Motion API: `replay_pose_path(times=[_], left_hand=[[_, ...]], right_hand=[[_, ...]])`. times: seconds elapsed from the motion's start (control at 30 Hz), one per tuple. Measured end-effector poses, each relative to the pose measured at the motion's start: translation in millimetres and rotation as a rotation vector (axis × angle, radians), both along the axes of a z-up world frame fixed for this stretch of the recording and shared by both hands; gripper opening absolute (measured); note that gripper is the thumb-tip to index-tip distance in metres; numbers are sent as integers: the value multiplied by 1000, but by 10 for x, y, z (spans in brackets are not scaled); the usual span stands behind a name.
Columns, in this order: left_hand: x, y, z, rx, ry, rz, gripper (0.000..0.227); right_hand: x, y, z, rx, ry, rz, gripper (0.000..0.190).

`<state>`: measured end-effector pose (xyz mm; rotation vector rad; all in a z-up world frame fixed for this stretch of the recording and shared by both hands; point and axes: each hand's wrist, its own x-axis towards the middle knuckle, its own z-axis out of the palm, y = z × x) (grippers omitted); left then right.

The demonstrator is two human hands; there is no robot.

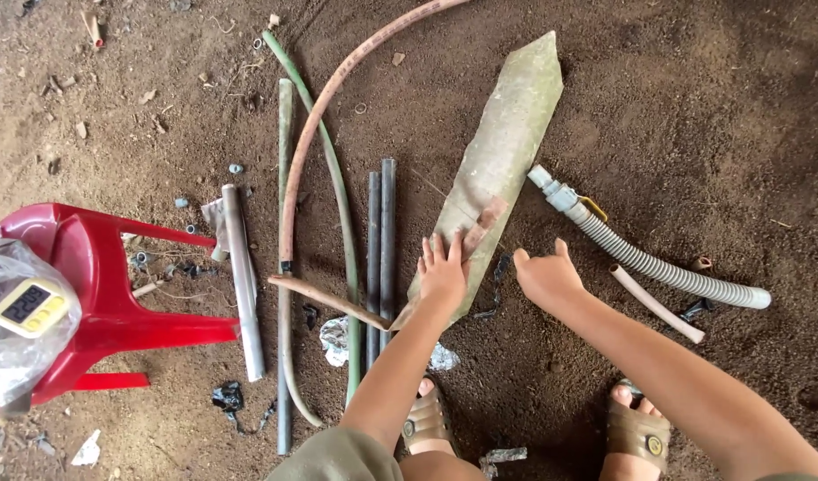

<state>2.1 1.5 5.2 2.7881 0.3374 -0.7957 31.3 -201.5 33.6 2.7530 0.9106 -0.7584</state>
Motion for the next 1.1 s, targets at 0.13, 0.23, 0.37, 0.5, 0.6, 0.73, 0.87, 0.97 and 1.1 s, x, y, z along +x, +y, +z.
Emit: replay_pose_path(times=[0.13,0.23,0.37,0.5,0.6,0.73,0.87,0.97,1.1], left_hand=[[-1,-22,42,-4,12,8,70],[-19,-35,239,-27,21,13,70],[-31,-22,104,-19,2,-5,70],[-32,-4,53,-17,-11,-7,70],[-25,-20,92,-6,2,-3,70],[7,-37,228,-8,47,9,69],[12,-40,289,-9,64,22,69],[32,-8,170,-25,73,23,69],[19,14,52,-33,49,15,71]], right_hand=[[-247,-258,23,-79,2,10,27],[-521,-497,277,-111,31,25,32],[-839,-939,77,-160,-15,27,15],[-951,-1110,-76,-177,-36,11,10],[-898,-1036,-89,-143,-92,17,12],[-613,-691,44,-119,-41,-1,14],[-285,-312,166,-88,-36,2,23],[-75,-65,139,-35,1,-27,27],[40,126,138,16,18,-71,27]])
